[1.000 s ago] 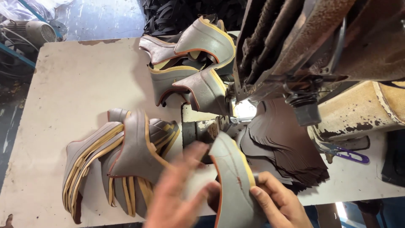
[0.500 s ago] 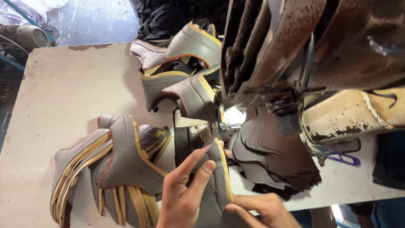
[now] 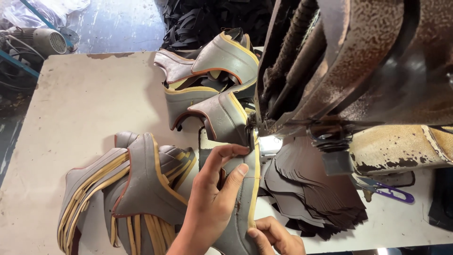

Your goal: Stitching together various components of a shoe upper using an industrial sewing machine.

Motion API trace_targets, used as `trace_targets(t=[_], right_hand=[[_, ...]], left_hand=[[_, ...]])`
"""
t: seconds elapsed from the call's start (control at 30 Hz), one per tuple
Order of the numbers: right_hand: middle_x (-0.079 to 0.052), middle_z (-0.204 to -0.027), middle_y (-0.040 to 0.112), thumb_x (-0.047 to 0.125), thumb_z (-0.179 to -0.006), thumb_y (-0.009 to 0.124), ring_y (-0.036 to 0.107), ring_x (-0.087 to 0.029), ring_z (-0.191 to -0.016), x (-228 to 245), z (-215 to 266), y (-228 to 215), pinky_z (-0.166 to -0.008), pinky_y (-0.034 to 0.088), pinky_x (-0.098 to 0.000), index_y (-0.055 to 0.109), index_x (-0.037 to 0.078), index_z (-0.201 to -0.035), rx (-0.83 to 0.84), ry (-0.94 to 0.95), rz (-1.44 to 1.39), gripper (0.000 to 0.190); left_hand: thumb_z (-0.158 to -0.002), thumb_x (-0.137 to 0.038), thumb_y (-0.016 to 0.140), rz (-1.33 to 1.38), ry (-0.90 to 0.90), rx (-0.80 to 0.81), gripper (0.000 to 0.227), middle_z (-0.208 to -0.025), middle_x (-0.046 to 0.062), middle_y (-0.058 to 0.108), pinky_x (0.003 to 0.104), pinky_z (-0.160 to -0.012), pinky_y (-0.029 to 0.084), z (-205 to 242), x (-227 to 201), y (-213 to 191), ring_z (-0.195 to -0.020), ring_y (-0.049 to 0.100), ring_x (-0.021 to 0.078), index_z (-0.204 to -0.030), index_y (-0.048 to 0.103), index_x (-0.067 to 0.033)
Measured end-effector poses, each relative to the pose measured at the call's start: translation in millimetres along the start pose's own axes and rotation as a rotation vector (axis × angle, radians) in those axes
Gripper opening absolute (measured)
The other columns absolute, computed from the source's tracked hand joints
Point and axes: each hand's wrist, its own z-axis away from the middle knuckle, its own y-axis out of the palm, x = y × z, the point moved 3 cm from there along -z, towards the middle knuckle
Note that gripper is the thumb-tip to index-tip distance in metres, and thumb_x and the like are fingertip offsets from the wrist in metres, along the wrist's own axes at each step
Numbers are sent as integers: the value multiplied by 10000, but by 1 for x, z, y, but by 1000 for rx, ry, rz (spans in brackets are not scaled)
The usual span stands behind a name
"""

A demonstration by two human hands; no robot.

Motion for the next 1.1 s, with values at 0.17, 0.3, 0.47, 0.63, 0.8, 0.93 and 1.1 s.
trace_targets(t=[0.17,0.3,0.47,0.63,0.8,0.93,1.1], right_hand=[[-3,-497,766,58,-785,810,590,-36,-415,31,-7,-6,-459,447,-169,853,34,-767,-17,-50,-51,52],[-12,-603,813,87,-842,725,674,-44,-497,76,-16,-15,-521,522,-168,824,24,-846,-2,-165,-38,118],[-13,-570,730,85,-897,699,539,-50,-463,115,-35,-27,-439,389,-191,820,-9,-881,28,-130,-96,155],[-39,-598,755,126,-893,700,581,-88,-497,143,-43,-35,-472,437,-207,820,-3,-848,2,-136,-25,181],[-43,-700,854,95,-817,777,683,-80,-562,156,-42,-45,-527,541,-193,857,-7,-915,-43,-143,60,162],[-58,-637,816,99,-840,772,624,-88,-502,147,-39,-40,-472,482,-200,870,-12,-916,-49,-90,12,167],[-178,-664,810,15,-852,760,703,-186,-552,130,-45,-29,-508,493,-237,829,-124,-904,108,-17,-372,164]], left_hand=[[-920,-51,625,-4,-37,-52,265,-879,-3,704,232,-551,404,-10,2,4,-622,432,68,-1176,646,-117],[-949,11,631,268,-1,-39,223,-965,17,689,211,-734,470,-21,12,6,-824,572,69,-1165,643,-43],[-839,-26,748,13,4,135,551,-1111,51,748,267,-841,551,-5,-9,-14,-955,680,118,-1355,582,-124],[-808,-5,777,65,-89,73,512,-1015,42,787,246,-732,551,3,-5,-16,-830,662,96,-1298,689,-123],[-780,8,799,37,-110,-160,370,-759,-19,731,195,-543,427,-11,-12,-17,-610,534,52,-1133,821,-101],[-770,-6,840,-46,1,-330,562,-607,-34,539,213,-485,386,-11,-10,-17,-526,484,65,-1289,685,-155],[-909,-44,670,17,48,-141,535,-1035,57,809,233,-553,555,10,-2,2,-710,704,73,-1408,524,-173]])
